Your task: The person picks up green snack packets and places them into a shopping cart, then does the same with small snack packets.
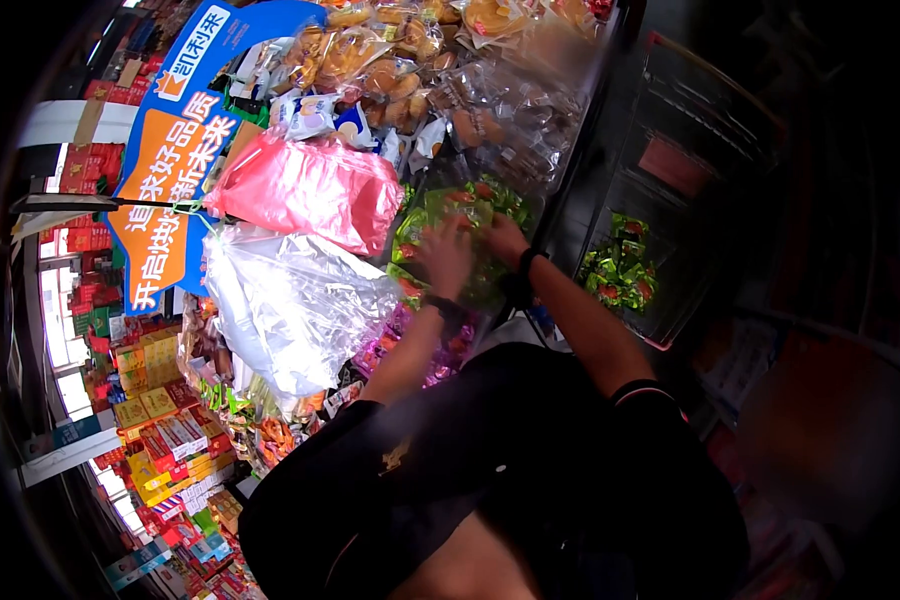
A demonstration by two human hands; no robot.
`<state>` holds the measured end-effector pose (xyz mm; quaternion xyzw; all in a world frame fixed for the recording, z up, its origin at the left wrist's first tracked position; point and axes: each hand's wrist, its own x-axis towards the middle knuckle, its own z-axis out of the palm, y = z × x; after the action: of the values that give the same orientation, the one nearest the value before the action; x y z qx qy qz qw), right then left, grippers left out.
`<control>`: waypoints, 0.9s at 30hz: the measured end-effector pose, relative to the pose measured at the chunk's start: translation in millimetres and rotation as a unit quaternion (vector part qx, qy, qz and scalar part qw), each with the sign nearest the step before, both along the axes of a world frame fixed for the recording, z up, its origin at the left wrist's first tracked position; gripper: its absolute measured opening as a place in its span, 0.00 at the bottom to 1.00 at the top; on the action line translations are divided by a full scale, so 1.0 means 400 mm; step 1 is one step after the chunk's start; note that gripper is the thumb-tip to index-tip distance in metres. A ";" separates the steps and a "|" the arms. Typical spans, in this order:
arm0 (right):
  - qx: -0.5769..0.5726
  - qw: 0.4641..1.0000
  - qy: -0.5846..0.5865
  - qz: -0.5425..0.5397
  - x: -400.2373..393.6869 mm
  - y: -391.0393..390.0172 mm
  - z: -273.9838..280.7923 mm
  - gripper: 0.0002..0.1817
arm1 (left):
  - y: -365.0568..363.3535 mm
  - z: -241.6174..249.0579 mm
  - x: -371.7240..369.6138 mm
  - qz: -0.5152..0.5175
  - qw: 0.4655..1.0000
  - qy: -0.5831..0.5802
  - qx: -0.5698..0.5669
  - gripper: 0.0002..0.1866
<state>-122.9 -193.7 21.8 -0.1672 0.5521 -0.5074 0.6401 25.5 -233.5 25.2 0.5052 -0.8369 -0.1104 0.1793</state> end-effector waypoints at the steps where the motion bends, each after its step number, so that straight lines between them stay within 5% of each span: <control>1: 0.002 1.000 0.013 -0.022 0.000 0.005 0.028 0.11 | 0.010 0.005 0.000 0.007 1.000 -0.006 0.003 0.21; 4: 0.014 0.999 -0.007 0.052 -0.053 0.036 -0.028 0.09 | 0.007 -0.017 0.012 0.020 0.996 0.063 0.057 0.22; 10: 0.021 0.997 -0.059 -0.036 -0.149 0.183 -0.025 0.09 | 0.047 -0.007 -0.027 -0.018 0.967 0.198 0.157 0.25; 15: 0.046 0.998 0.038 0.016 -0.263 0.379 -0.115 0.13 | 0.115 -0.064 -0.124 -0.070 0.873 0.258 0.408 0.24; 17: -0.035 0.969 0.238 0.047 -0.285 0.498 -0.227 0.13 | 0.149 -0.134 -0.165 -0.076 0.839 0.260 0.472 0.22; 19: 0.093 0.991 0.075 -0.052 -0.301 0.557 -0.197 0.17 | 0.183 -0.143 -0.207 -0.068 0.783 0.233 0.572 0.23; 22: 0.173 0.972 0.014 -0.157 -0.307 0.652 -0.141 0.20 | 0.248 -0.152 -0.278 -0.070 0.715 0.201 0.666 0.26; 24: 0.190 0.963 0.060 -0.183 -0.313 0.699 -0.131 0.21 | 0.293 -0.178 -0.320 -0.071 0.652 0.218 0.723 0.26; 27: 0.201 0.952 0.146 -0.181 -0.337 0.774 -0.184 0.20 | 0.356 -0.211 -0.369 -0.085 0.633 0.234 0.733 0.25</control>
<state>-257.7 116.0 -51.9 -0.0047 0.7512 -0.4632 0.4703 -122.0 -91.3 -59.3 0.3539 -0.4503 -0.8167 -0.0706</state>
